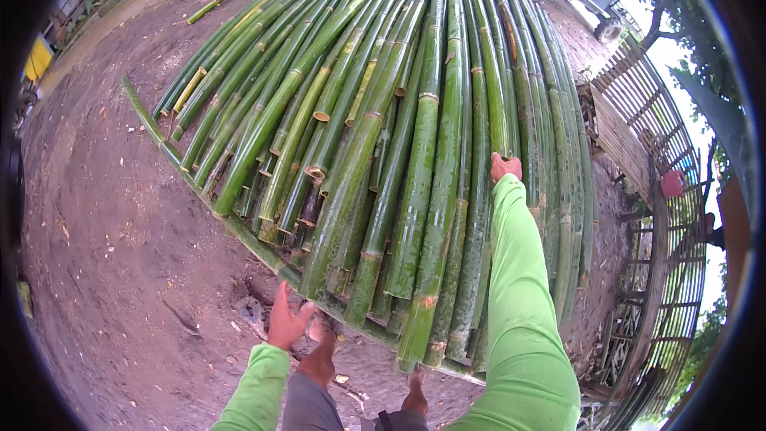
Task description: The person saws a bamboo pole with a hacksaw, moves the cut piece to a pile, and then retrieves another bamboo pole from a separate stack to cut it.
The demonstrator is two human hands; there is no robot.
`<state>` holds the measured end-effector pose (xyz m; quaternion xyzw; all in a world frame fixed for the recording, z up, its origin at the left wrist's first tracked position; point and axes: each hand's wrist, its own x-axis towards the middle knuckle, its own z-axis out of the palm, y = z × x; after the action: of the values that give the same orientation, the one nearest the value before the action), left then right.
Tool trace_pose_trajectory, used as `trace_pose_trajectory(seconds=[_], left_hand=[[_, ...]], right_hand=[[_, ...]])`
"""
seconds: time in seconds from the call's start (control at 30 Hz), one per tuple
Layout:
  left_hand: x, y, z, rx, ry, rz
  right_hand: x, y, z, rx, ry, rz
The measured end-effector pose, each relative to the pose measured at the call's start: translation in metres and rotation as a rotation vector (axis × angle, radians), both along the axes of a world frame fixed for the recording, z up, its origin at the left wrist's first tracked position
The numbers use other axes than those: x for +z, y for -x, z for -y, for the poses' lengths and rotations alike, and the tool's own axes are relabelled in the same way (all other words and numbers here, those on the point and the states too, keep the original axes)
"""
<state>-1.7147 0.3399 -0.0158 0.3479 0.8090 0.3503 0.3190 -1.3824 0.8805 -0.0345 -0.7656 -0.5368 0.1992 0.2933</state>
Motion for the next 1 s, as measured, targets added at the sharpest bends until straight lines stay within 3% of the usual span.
trace_pose_trajectory(seconds=[0.03, 0.1, 0.13, 0.23, 0.3, 0.33, 0.37, 0.43, 0.5, 0.53, 0.6, 0.63, 0.67, 0.77, 0.8, 0.9, 1.0], left_hand=[[-0.003, -0.003, -0.010, -0.019, 0.031, 0.046], [-0.014, 0.001, -0.011, -0.021, 0.047, 0.516], [-0.016, 0.002, -0.011, -0.026, 0.058, 0.751], [-0.007, 0.004, -0.001, -0.050, -0.068, 0.488], [0.036, 0.006, -0.011, -0.164, -0.037, 0.011], [0.065, 0.005, -0.018, -0.216, -0.020, -0.225], [0.098, -0.003, -0.033, -0.237, 0.097, -0.235], [0.164, -0.033, -0.083, -0.280, 0.324, -0.264], [0.203, -0.055, -0.121, -0.360, 0.342, -0.176], [0.217, -0.065, -0.128, -0.394, 0.351, -0.130], [0.184, -0.087, -0.126, -0.310, 0.124, 0.275], [0.175, -0.098, -0.121, -0.259, 0.009, 0.473], [0.182, -0.110, -0.106, -0.224, 0.145, 0.904], [0.186, -0.132, 0.003, -0.267, 0.173, 0.608], [0.219, -0.141, 0.037, -0.284, 0.238, 0.627], [0.212, -0.177, 0.185, -0.220, 0.344, 0.468], [0.253, -0.205, 0.295, -0.142, 0.671, 0.613]], right_hand=[[0.002, 0.005, 0.001, -0.005, -0.087, 0.043], [0.019, 0.021, 0.011, -0.028, -0.256, 0.134], [0.042, 0.036, 0.022, -0.033, -0.214, 0.033], [0.085, 0.061, 0.044, 0.045, -0.198, 0.044], [0.079, 0.065, 0.056, 0.121, -0.230, -0.008], [0.097, 0.072, 0.080, 0.157, -0.085, -0.328], [0.115, 0.081, 0.114, 0.190, 0.062, -0.647], [0.125, 0.087, 0.179, 0.241, 0.127, -1.038], [0.137, 0.090, 0.256, 0.269, 0.287, -1.366], [0.148, 0.089, 0.298, 0.237, 0.417, -1.474], [0.152, 0.083, 0.383, 0.319, 0.560, -1.523], [0.165, 0.076, 0.420, 0.439, 0.700, -1.367], [0.153, 0.070, 0.457, 0.470, 0.756, -1.394], [0.135, 0.007, 0.502, 1.186, 1.056, -0.817], [0.150, -0.015, 0.505, 1.306, 1.062, -0.689], [0.128, -0.077, 0.493, 1.200, 1.066, -0.754], [0.126, -0.079, 0.460, 0.778, 1.050, -1.000]])
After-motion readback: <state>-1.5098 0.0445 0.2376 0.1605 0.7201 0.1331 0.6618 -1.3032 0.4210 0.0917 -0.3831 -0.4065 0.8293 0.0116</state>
